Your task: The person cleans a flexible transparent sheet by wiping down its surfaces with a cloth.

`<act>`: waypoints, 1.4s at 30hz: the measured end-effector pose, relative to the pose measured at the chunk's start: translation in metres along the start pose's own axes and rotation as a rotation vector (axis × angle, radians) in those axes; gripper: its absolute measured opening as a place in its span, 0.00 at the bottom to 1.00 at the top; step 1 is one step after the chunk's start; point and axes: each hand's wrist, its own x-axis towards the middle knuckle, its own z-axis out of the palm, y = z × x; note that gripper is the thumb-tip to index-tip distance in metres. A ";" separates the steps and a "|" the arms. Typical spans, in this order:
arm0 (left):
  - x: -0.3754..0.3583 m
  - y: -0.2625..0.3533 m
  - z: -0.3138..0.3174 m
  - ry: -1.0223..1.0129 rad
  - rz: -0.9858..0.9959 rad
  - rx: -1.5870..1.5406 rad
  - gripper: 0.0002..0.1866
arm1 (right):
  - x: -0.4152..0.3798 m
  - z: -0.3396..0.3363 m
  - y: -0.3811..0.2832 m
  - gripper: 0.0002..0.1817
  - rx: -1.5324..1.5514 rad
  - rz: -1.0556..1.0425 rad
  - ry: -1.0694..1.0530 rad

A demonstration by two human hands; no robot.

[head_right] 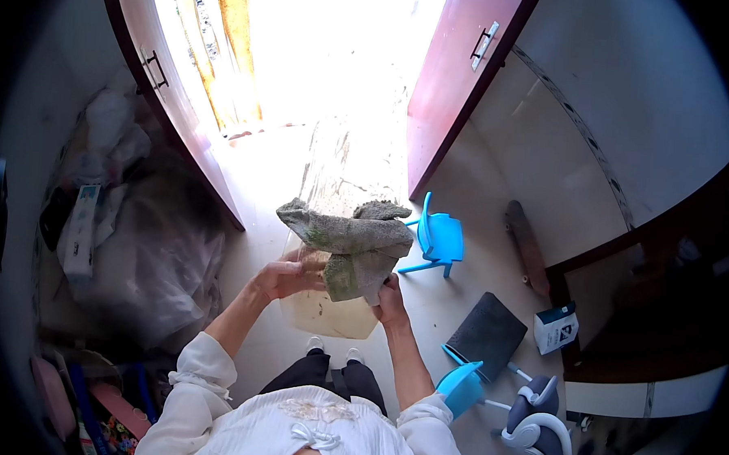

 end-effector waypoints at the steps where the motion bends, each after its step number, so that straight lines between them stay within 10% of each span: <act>1: -0.006 0.000 0.004 -0.005 -0.003 -0.008 0.44 | -0.002 0.003 -0.003 0.13 -0.005 -0.001 0.008; 13: -0.021 -0.043 -0.007 0.605 -0.056 0.474 0.14 | 0.009 0.011 -0.011 0.14 -0.482 0.034 0.177; 17: -0.020 -0.041 0.003 0.653 -0.067 0.497 0.14 | 0.010 0.006 -0.037 0.20 -0.622 -0.415 0.613; 24: -0.027 -0.028 0.023 0.589 -0.045 0.608 0.14 | 0.043 0.096 -0.086 0.24 -1.730 -0.993 -0.260; 28: -0.028 -0.027 0.026 0.602 -0.071 0.615 0.13 | 0.097 0.054 -0.066 0.09 -1.484 -0.676 -0.358; 31: -0.040 -0.020 0.021 0.618 -0.078 0.583 0.13 | 0.110 0.046 -0.083 0.19 -0.794 -0.272 -0.064; 35: -0.037 -0.028 0.027 0.648 -0.020 0.477 0.13 | 0.104 0.013 -0.076 0.15 -0.686 -0.044 -0.233; 38: -0.024 -0.033 0.039 0.682 0.070 0.333 0.12 | 0.059 0.030 -0.070 0.15 -1.084 -0.679 -0.398; 41: -0.018 -0.036 0.040 0.712 0.097 0.354 0.12 | 0.069 0.009 -0.050 0.13 -1.174 -0.770 -0.310; 42: -0.019 -0.035 0.039 0.714 0.093 0.394 0.12 | 0.080 0.005 -0.051 0.11 -1.042 -0.461 -0.208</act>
